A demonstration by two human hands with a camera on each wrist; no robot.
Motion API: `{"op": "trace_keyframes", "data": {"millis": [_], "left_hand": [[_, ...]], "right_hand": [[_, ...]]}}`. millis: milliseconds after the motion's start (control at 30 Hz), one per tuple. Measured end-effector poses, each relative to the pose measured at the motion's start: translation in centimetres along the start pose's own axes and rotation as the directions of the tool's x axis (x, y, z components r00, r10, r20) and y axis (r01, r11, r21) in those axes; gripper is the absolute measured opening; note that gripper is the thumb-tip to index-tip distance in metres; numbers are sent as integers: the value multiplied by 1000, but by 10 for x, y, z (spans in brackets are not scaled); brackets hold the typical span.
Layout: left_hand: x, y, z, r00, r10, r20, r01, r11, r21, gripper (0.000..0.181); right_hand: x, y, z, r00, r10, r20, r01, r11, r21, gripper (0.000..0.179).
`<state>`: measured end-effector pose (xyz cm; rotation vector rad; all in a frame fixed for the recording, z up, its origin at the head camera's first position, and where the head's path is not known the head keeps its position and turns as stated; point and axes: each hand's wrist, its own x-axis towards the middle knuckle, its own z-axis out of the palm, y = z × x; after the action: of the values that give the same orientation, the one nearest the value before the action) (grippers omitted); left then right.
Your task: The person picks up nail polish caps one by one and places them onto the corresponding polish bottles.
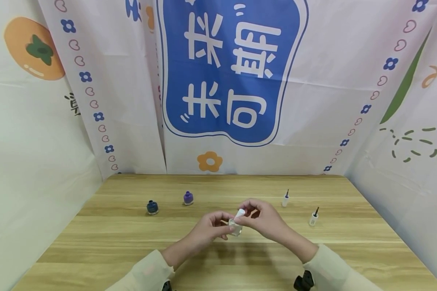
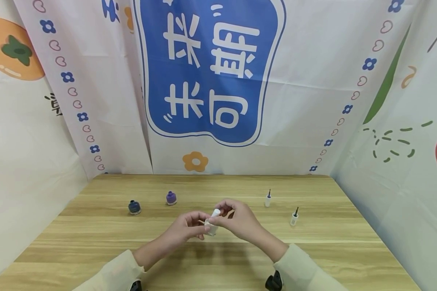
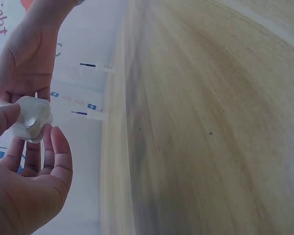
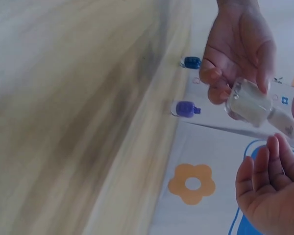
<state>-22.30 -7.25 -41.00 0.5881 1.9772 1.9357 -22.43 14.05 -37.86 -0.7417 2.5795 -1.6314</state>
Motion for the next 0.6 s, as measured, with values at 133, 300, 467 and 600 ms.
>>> {"op": "trace_keyframes", "data": {"millis": [133,300,467,600], "left_hand": [[1,2,-1,1000,1,-3,-1,1000,-13,32],[1,2,-3,1000,-1,-1,1,1000,-15,32],[1,3,-3,1000,-6,0,6,1000,-9,32],[0,4,-2,1000,-9,-3,9,1000,-7,32]], "right_hand": [[2,1,-8,996,-57,64,53,997,53,28],[3,3,-10,988,-89,125,76,991,112,25],[3,3,-7,989,-87,121,73,991,112,21],[4,2,-4,994,-68,89,59,993,104,16]]}}
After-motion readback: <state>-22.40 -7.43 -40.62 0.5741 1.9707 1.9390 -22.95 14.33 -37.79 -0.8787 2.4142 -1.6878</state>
